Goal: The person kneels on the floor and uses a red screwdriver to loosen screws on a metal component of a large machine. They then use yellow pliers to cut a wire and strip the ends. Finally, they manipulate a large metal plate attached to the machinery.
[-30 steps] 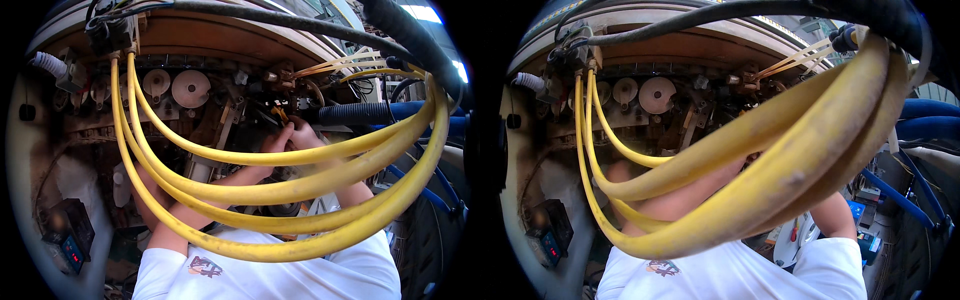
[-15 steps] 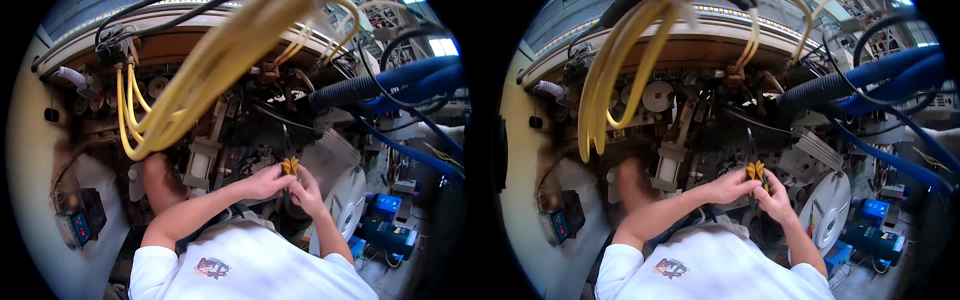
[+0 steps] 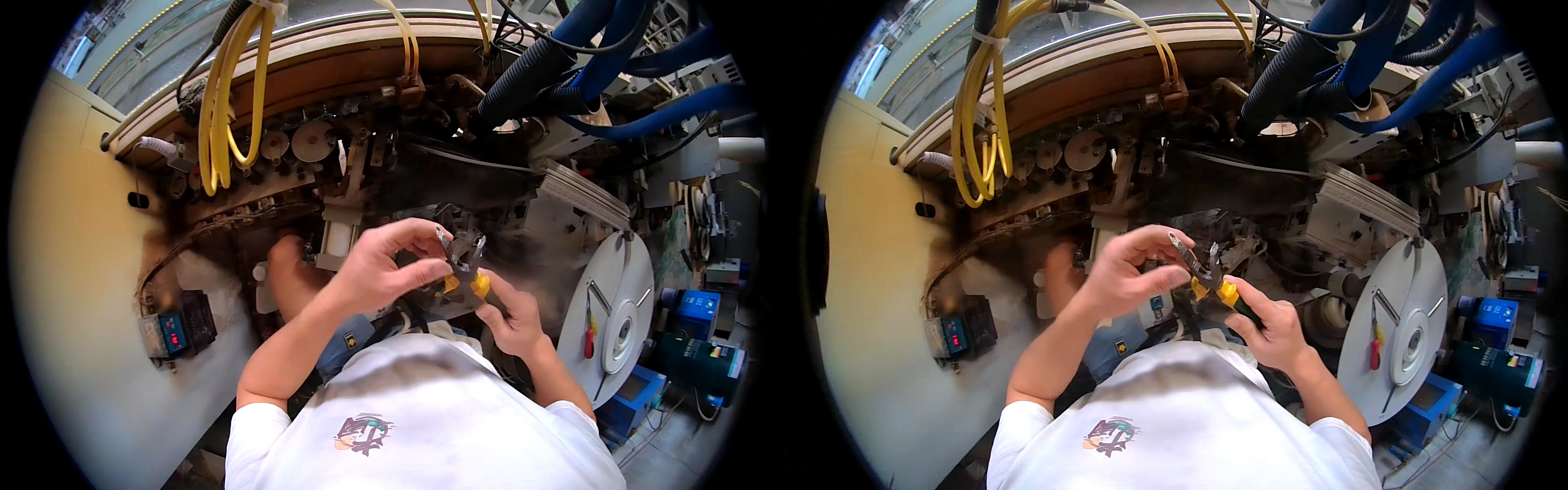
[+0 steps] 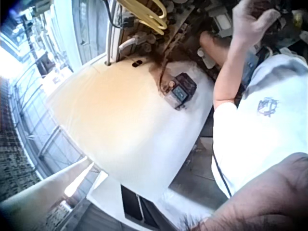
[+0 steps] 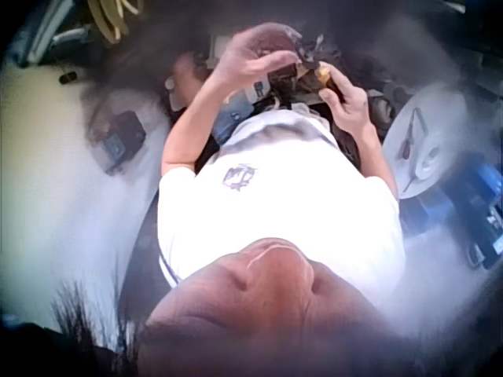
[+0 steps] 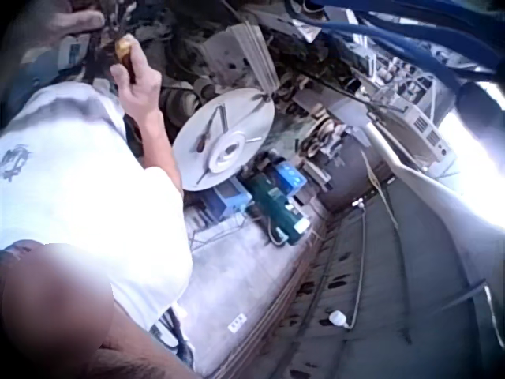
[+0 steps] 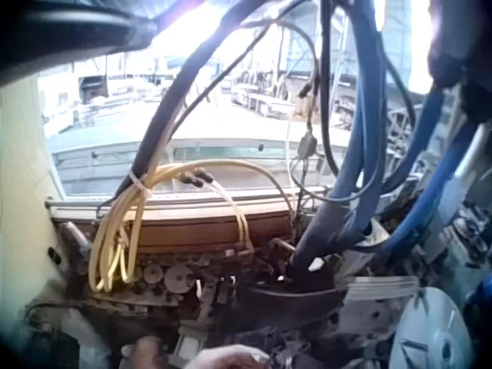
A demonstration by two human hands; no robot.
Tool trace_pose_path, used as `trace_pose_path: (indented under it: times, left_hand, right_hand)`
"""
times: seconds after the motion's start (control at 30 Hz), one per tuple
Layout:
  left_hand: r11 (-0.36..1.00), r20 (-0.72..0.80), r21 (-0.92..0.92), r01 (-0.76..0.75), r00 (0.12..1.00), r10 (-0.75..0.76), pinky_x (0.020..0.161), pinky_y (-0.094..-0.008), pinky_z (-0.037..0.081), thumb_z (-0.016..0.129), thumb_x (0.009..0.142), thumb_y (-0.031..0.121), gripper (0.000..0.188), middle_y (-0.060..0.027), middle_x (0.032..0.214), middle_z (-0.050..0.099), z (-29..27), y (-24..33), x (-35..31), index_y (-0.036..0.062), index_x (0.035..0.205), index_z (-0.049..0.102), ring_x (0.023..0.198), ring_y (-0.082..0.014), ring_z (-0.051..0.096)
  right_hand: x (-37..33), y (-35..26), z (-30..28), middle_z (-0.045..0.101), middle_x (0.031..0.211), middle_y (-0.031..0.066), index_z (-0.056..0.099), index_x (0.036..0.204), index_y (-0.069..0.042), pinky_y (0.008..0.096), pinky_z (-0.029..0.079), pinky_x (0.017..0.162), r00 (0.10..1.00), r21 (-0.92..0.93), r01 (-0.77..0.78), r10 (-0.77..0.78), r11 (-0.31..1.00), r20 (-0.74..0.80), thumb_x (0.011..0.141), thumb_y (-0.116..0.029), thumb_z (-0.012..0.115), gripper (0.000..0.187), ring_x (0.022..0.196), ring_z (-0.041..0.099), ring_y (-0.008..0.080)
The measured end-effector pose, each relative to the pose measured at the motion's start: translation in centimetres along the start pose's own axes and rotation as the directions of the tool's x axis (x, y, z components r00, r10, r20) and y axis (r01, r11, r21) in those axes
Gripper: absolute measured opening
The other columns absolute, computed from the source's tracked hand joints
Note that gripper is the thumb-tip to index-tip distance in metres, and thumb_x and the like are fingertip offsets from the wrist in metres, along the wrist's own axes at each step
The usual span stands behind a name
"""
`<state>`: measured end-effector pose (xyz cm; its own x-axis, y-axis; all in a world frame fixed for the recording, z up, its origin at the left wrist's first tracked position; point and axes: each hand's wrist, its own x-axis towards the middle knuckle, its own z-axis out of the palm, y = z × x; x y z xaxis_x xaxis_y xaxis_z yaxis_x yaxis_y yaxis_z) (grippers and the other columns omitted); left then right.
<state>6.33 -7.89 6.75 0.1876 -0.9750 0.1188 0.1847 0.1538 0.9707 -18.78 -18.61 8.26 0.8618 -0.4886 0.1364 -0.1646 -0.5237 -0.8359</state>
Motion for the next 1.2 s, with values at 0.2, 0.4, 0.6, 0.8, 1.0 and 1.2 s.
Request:
trace_pose_path:
  times: [0.2, 0.4, 0.6, 0.8, 1.0, 1.2]
  left_hand:
    - [0.977, -0.009, 0.203, 0.061, 0.998, -0.060, 0.076, -0.0220, 0.054, 0.080, 0.086, 0.001, 0.014, -0.0047, 0.091, 0.073, -0.3, 5.5, 0.2, 0.0003, 0.099, 0.075, 0.085, -0.0100, 0.068]
    - [0.865, 0.053, 0.464, 0.190, 0.969, -0.241, 0.071, -0.0299, 0.057, 0.082, 0.081, 0.003, 0.013, -0.0064, 0.082, 0.074, -0.3, 9.1, -0.1, 0.0047, 0.093, 0.077, 0.081, -0.0166, 0.072]
    - [0.613, 0.396, 0.739, -0.279, 0.916, -0.061, 0.064, -0.0397, 0.054, 0.072, 0.081, 0.014, 0.008, -0.0113, 0.076, 0.070, -0.3, 7.8, -1.9, 0.0064, 0.078, 0.074, 0.073, -0.0302, 0.068]
    - [0.757, 0.134, 0.652, 0.045, 0.976, -0.174, 0.072, -0.0336, 0.057, 0.074, 0.086, 0.010, 0.006, -0.0096, 0.093, 0.076, 0.0, 6.3, -2.8, 0.0045, 0.088, 0.076, 0.086, -0.0215, 0.073]
    - [0.995, -0.239, -0.100, -0.022, 0.971, -0.003, 0.100, -0.0362, 0.053, 0.071, 0.094, 0.004, 0.007, -0.0153, 0.106, 0.076, 1.9, 1.0, -2.8, -0.0025, 0.094, 0.072, 0.117, -0.0242, 0.067]
    - [0.960, -0.488, -0.233, -0.154, 0.872, 0.021, 0.100, -0.0343, 0.052, 0.070, 0.097, 0.008, 0.008, -0.0137, 0.101, 0.075, 3.3, -0.3, -2.8, 0.0005, 0.097, 0.069, 0.117, -0.0231, 0.066]
  right_hand:
    - [-0.3, -0.1, -1.1, 0.064, 0.077, 0.0164, 0.060, 0.138, 0.000, 0.0311, 0.047, 0.055, 0.986, -0.020, 0.165, -0.164, 0.986, 0.014, 0.085, -0.013, 0.081, 0.058, 0.056, 0.059, 0.0277]
    - [-0.5, -0.6, -2.6, 0.068, 0.079, 0.0145, 0.063, 0.134, -0.003, 0.0328, 0.051, 0.055, 0.968, -0.106, 0.246, -0.237, 0.964, 0.087, 0.082, -0.011, 0.082, 0.056, 0.060, 0.066, 0.0272]
    - [-1.7, -0.5, -3.1, 0.064, 0.071, 0.0093, 0.065, 0.131, -0.007, 0.0346, 0.048, 0.051, 0.938, -0.251, 0.243, -0.161, 0.937, 0.307, 0.082, -0.017, 0.082, 0.053, 0.057, 0.063, 0.0251]
    - [-2.6, -0.7, -1.6, 0.071, 0.082, 0.0140, 0.066, 0.131, -0.005, 0.0322, 0.053, 0.059, 0.972, -0.213, 0.093, -0.043, 0.973, 0.230, 0.080, -0.008, 0.082, 0.053, 0.064, 0.068, 0.0270]
    - [-3.6, 0.6, 1.9, 0.075, 0.095, 0.0157, 0.064, 0.132, -0.001, 0.0255, 0.055, 0.072, 0.977, 0.070, -0.204, 0.199, 0.976, 0.074, 0.087, -0.003, 0.076, 0.047, 0.077, 0.075, 0.0229]
    - [-1.5, -1.2, 1.7, 0.074, 0.097, 0.0182, 0.063, 0.131, 0.002, 0.0267, 0.055, 0.072, 0.999, -0.114, -0.032, 0.037, 0.993, 0.037, 0.088, -0.006, 0.077, 0.046, 0.077, 0.075, 0.0244]
